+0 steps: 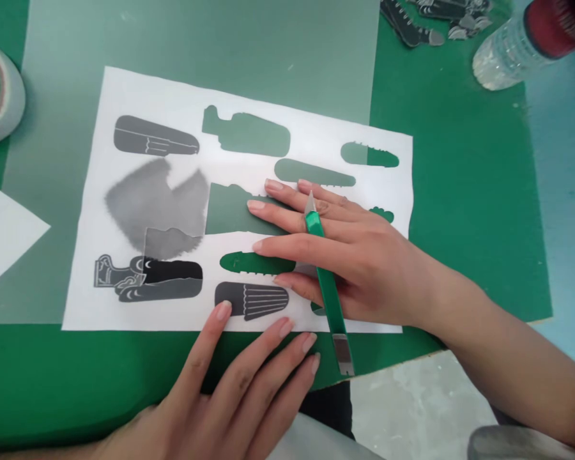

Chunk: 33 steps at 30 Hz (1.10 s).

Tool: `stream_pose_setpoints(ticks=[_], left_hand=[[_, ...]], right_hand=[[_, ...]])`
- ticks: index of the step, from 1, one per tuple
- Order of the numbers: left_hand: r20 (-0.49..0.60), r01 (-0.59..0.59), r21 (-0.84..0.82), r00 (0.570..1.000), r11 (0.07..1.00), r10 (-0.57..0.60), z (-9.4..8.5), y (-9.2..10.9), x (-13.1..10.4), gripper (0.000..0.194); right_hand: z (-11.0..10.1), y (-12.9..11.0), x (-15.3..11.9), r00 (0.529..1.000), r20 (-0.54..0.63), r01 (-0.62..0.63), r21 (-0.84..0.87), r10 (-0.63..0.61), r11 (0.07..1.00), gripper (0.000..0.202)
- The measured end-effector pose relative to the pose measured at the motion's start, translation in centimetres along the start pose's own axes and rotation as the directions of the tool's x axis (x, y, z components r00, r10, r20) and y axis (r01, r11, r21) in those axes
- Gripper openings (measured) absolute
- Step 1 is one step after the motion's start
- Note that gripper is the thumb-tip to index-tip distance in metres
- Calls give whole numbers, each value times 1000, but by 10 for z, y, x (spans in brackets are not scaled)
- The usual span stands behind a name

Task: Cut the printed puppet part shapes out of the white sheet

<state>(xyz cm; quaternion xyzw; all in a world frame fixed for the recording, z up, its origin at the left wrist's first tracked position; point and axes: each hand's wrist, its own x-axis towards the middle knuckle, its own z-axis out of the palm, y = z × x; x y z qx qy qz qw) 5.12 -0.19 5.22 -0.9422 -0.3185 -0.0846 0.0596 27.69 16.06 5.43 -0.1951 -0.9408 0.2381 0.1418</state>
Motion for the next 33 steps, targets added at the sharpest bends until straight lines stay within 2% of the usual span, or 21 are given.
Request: stream_pose_setpoints(ticks=[15,28,33], left_hand=[[-6,-8,-22,1000,1000,8,2,0,0,60],[-14,-16,23,1000,1000,17,2,-1,-1,61],[36,-18,2,999,1000,18,-1,-1,-2,64]], right_hand=[[0,-1,0,1000,10,-11,20,11,1000,28],[-1,-1,1,1000,2,-17,12,17,1000,27],[-1,-1,1,1000,11,-19,4,19,1000,27]])
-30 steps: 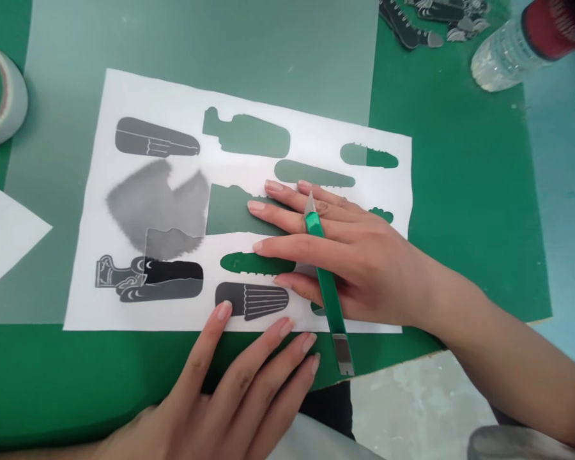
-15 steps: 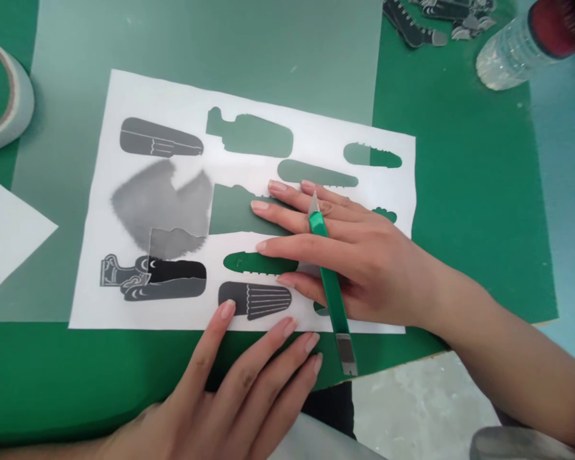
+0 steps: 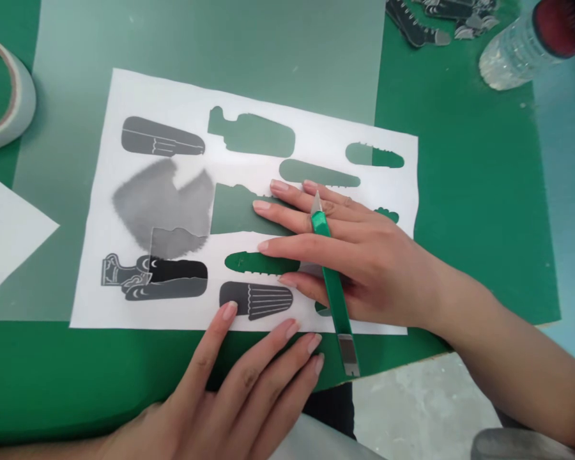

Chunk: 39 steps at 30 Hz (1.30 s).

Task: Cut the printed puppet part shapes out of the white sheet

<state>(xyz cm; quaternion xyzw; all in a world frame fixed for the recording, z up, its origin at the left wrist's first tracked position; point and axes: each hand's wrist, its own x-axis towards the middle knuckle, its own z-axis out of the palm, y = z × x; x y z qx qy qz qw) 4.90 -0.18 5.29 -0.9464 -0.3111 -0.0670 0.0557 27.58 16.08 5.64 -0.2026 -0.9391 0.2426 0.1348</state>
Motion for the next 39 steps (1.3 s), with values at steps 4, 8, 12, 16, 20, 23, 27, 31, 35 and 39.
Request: stream_pose_setpoints(ticks=[4,8,12,16,20,23,27,31,35,39], left_hand=[[5,4,-12,1000,1000,-4,-2,-1,0,65],[-4,4,1,1000,1000,-4,-2,-1,0,66],[-23,15,8,1000,1000,-14,1,0,0,67],[-55,33,9,998,999,-32,2,2,0,69],[-9,37,-5,999,999,-37,-1,1,0,75],[30,52,-38,998,998,-51,-4,2,1,76],[13,60,-45,998,997,-59,-3,3,0,76],[10,56,-36,998,998,-56,-3,2,0,74],[5,63,-42,998,997,-63,-3,2,0,72],[7,62,-50,998,997,-62,-3,2,0,73]], right_hand=[[0,0,-1,1000,-3,4,-21,-4,1000,26],[0,0,-1,1000,-2,12,-22,-12,1000,25],[1,1,-1,1000,-11,22,-19,-22,1000,25],[1,1,-1,1000,-3,14,-20,-14,1000,26],[2,1,-2,1000,-4,8,1,-8,1000,26],[2,1,-2,1000,-11,6,-5,-6,1000,27],[2,1,-2,1000,-15,6,-3,-6,1000,27],[3,1,-2,1000,-8,-5,-12,5,1000,26],[3,1,-3,1000,-9,-8,-7,8,1000,25],[2,1,-2,1000,-10,-19,2,19,1000,25]])
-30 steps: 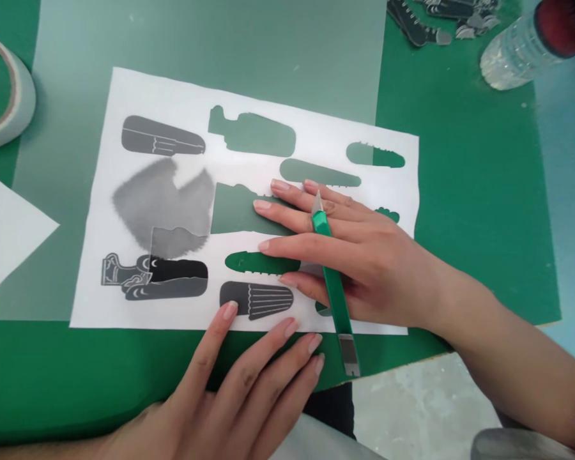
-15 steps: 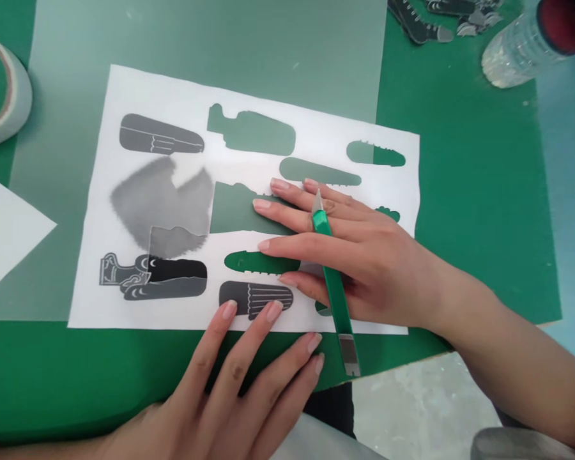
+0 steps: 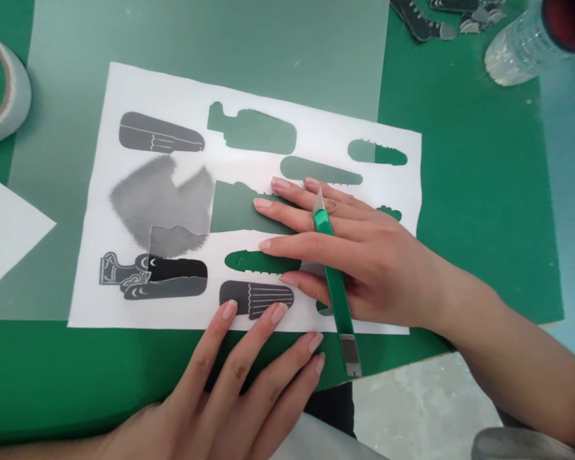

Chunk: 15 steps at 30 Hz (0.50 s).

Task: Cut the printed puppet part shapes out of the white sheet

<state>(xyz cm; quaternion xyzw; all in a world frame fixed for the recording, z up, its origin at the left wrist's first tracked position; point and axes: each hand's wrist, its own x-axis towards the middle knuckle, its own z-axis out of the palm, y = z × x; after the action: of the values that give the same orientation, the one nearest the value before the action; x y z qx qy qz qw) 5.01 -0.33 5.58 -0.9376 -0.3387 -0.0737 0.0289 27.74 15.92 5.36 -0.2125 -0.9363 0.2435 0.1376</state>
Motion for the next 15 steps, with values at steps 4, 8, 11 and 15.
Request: stream_pose_setpoints(ticks=[4,8,11,15], left_hand=[[13,-6,9,1000,1000,6,-1,-1,0,74],[6,4,0,1000,1000,-4,-1,0,0,73],[-14,13,-3,1000,1000,-13,0,0,-1,71],[-26,7,2,1000,1000,-7,2,1,-1,68]], right_hand=[[0,0,0,1000,-6,8,10,-8,1000,24],[0,0,0,1000,-7,18,-3,-18,1000,25],[0,0,0,1000,-3,27,-14,-27,1000,25],[0,0,1,1000,-5,26,-17,-26,1000,25]])
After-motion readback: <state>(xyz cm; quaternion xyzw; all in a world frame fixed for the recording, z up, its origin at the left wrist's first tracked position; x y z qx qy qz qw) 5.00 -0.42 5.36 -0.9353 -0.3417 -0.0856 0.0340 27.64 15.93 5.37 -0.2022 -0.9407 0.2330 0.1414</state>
